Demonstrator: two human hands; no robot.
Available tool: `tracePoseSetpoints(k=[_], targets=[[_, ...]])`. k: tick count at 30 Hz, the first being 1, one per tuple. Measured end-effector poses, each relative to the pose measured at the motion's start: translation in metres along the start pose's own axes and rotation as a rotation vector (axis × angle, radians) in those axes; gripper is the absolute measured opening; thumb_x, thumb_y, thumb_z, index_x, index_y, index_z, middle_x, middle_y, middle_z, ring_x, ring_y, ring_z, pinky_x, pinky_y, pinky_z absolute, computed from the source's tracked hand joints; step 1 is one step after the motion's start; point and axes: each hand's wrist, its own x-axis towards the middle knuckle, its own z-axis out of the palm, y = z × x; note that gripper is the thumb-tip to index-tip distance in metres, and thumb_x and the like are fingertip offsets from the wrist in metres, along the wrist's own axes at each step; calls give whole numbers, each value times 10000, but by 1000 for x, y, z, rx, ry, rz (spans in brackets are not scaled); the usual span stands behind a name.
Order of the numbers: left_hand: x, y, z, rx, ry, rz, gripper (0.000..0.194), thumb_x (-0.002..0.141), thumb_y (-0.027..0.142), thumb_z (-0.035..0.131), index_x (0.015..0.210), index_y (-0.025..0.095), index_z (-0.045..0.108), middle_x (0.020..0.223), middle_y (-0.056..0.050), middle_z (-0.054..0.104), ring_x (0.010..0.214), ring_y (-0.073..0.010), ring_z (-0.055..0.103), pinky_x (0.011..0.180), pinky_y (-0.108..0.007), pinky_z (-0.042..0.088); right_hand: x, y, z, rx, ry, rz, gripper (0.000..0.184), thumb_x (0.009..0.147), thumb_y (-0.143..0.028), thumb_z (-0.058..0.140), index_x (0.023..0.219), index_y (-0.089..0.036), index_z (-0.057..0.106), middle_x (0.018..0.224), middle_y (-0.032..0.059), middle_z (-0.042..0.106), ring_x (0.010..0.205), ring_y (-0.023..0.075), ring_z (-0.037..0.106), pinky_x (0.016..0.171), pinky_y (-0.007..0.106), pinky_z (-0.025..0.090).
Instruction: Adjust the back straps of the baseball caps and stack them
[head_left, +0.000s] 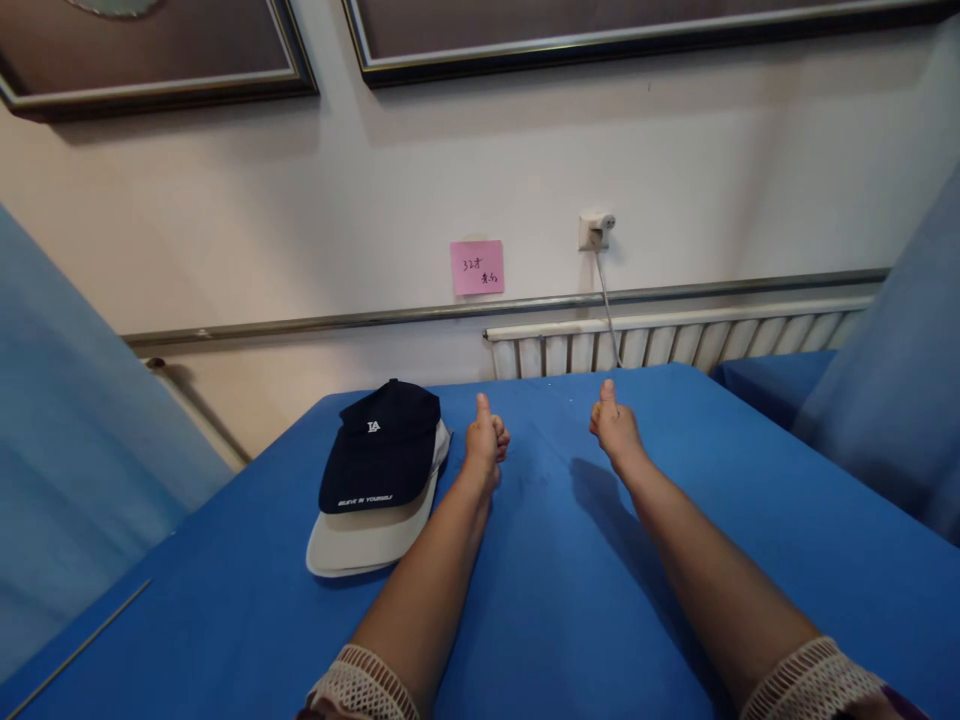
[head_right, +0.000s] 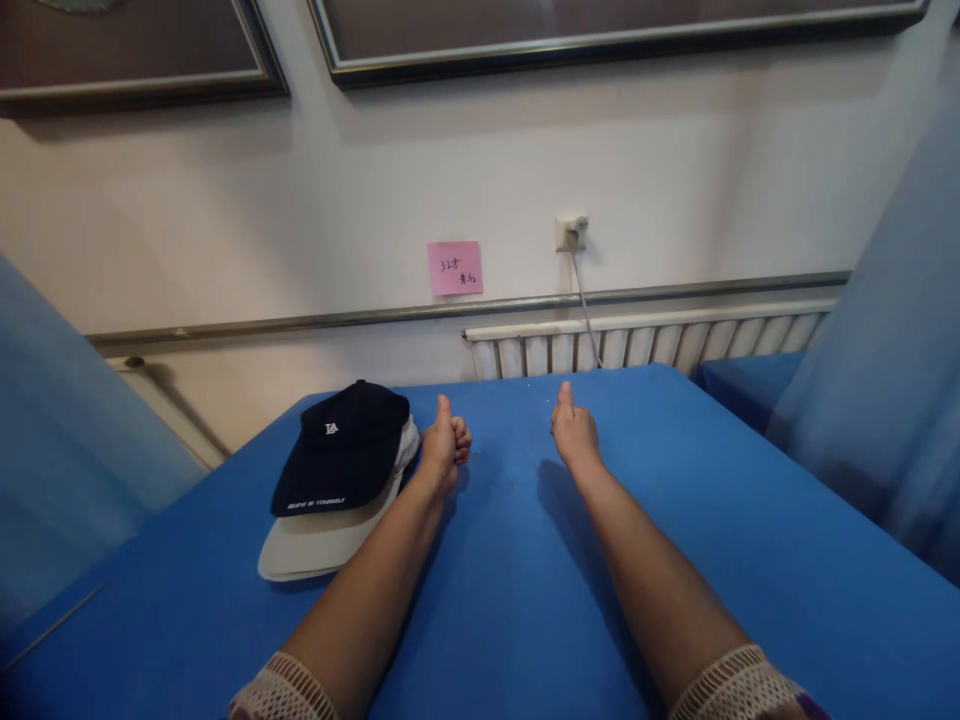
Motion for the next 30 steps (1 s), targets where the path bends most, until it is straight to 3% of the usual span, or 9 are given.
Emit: tracePoseSetpoints(k=[7,11,15,18,22,26,30], targets=[[-8,-28,2,-101,57,-238,565,899,663,318,584,194,351,464,49,398,348,-51,246,413,-201,145,-11,29,20,-197,-71,46,572,908,-582,315,450,-253,416,457,18,484,468,168,449,517,283,293],[-31,-38,-6,-122,71,-337,425,885,558,456,690,181,466,547,29,503,369,-63,348,410,-199,227,-48,38,32,-266,-144,20,410,880,-395,446,499,-246,445,513,16,515,520,171,468,558,284,301],[-70,-30,-35,-149,68,-392,202,811,346,629,817,170,530,694,-5,608,443,-77,478,431,-194,307,-93,48,29,-273,-224,-11,103,789,-272,563,691,-242,563,643,12,603,601,170,524,606,277,347],[-102,-20,-67,-213,165,-308,227,772,315,683,897,182,547,825,-21,645,527,-86,554,460,-195,357,-113,55,17,-208,-311,-12,64,799,-281,543,781,-234,583,718,18,637,650,169,559,628,273,386],[-132,-12,-104,-165,398,-4,361,688,372,768,946,182,602,899,-30,654,605,-106,597,497,-213,403,-117,56,5,-136,-393,19,90,805,-283,532,760,-222,581,662,-3,607,609,151,540,592,257,395],[-135,-6,-118,-141,497,143,409,596,366,807,911,174,631,821,-3,637,625,-109,598,496,-203,393,-111,51,1,-80,-444,36,100,797,-268,543,718,-214,573,626,-21,578,595,131,529,596,240,413],[-124,2,-121,-136,473,108,422,561,448,823,750,146,598,677,18,592,504,-73,503,450,-196,351,-107,47,-3,18,-526,69,113,797,-281,561,708,-211,554,623,-26,574,567,116,520,576,229,415]])
